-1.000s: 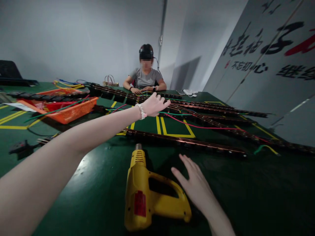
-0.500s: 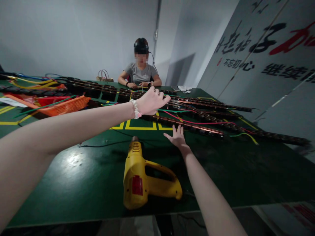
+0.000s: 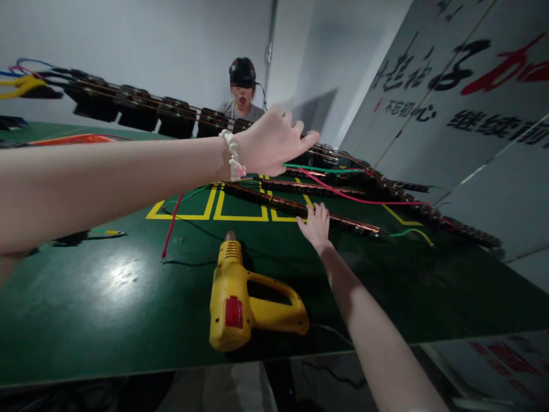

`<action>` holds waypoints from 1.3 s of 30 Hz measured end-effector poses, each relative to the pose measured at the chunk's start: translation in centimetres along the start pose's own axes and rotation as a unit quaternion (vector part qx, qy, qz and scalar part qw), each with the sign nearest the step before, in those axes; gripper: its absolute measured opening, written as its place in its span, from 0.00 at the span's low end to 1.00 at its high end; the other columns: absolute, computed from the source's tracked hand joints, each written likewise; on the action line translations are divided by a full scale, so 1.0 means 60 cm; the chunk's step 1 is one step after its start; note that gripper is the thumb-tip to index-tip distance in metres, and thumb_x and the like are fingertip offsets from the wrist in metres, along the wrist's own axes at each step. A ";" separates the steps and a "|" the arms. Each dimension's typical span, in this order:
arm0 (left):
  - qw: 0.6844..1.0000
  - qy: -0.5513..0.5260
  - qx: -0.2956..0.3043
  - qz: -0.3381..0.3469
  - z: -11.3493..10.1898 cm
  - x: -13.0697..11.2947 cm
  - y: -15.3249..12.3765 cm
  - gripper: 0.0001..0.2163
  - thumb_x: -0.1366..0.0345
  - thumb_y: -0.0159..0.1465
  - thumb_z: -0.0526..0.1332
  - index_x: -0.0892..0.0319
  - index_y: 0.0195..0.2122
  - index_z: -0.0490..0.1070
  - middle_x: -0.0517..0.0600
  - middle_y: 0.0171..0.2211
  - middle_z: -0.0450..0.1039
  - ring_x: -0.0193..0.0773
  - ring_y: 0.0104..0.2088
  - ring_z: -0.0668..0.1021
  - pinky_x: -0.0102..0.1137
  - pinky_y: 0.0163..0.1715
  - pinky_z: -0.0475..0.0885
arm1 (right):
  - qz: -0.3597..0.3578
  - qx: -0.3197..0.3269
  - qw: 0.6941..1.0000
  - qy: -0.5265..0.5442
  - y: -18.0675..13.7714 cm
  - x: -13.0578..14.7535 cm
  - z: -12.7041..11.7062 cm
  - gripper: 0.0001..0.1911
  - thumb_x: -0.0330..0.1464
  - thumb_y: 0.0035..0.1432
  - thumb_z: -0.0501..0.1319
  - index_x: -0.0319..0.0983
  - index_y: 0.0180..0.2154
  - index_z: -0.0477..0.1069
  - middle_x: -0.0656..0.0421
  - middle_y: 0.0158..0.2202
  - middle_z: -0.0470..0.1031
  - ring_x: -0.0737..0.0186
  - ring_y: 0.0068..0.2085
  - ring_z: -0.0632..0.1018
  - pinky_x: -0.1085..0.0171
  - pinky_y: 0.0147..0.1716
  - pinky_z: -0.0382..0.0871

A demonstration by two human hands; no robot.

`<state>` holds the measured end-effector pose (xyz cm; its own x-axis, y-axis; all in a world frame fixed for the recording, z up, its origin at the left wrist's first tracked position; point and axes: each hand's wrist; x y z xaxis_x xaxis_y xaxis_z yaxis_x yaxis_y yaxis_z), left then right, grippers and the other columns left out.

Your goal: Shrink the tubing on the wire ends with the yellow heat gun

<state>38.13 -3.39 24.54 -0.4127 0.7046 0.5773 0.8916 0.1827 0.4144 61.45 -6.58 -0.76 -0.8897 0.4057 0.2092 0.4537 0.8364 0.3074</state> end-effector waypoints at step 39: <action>0.990 -0.064 0.110 0.065 0.123 -0.048 -0.067 0.24 0.65 0.54 0.59 0.67 0.51 0.59 0.62 0.40 0.73 0.51 0.38 0.75 0.40 0.37 0.62 | -0.225 0.178 0.941 0.181 -0.096 0.014 -0.066 0.22 0.45 0.57 0.54 0.43 0.50 0.68 0.55 0.56 0.66 0.56 0.58 0.65 0.54 0.57 0.57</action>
<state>37.12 -1.12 16.01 -0.2769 0.8101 0.5168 0.9606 0.2192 0.1712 58.27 -12.52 1.30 -0.8833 -0.1173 0.4539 -0.0681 0.9900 0.1235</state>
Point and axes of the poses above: each hand's wrist, its own y-axis towards the middle knuckle, its own z-axis out of the palm, x = y × z
